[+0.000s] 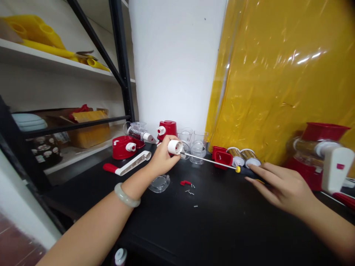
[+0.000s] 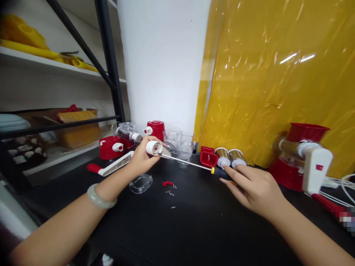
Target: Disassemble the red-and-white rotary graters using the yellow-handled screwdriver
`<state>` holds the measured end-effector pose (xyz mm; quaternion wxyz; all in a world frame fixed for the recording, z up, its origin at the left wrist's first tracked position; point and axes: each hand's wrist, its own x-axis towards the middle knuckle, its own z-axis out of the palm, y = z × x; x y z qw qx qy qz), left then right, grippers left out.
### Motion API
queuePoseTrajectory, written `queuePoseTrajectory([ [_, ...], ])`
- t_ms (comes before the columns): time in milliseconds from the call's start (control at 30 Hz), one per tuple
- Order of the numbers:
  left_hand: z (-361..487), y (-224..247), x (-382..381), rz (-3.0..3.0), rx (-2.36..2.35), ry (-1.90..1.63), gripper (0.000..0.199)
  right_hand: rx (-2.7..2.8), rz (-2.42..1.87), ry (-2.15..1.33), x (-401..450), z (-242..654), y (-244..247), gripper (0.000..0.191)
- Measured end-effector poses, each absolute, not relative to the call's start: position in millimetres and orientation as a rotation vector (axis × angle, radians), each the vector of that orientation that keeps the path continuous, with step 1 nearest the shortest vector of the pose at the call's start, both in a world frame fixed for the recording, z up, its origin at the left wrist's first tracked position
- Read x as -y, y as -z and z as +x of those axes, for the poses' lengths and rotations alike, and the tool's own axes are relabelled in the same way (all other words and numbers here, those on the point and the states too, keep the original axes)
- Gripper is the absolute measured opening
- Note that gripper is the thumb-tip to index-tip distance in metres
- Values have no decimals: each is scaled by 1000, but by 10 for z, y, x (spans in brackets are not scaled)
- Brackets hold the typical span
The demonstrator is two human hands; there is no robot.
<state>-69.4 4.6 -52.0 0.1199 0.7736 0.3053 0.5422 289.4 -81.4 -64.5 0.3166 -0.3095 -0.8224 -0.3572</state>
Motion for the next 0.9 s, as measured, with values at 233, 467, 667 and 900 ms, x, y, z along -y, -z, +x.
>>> queuePoseTrajectory([
  [233, -681, 551, -43, 2283, -936, -1501, 43, 2186, -818, 1033, 814, 2816, 683, 28],
  [467, -680, 535, -22, 2329, -1042, -1465, 42, 2140, -842, 1068, 804, 2846, 684, 30],
  [667, -679, 498, 20, 2391, -1265, -1355, 42, 1992, -809, 622, 865, 2750, 711, 31],
  [900, -614, 552, 45, 2415, -1237, -1389, 43, 1142, -868, -611, 794, 2539, 663, 41],
])
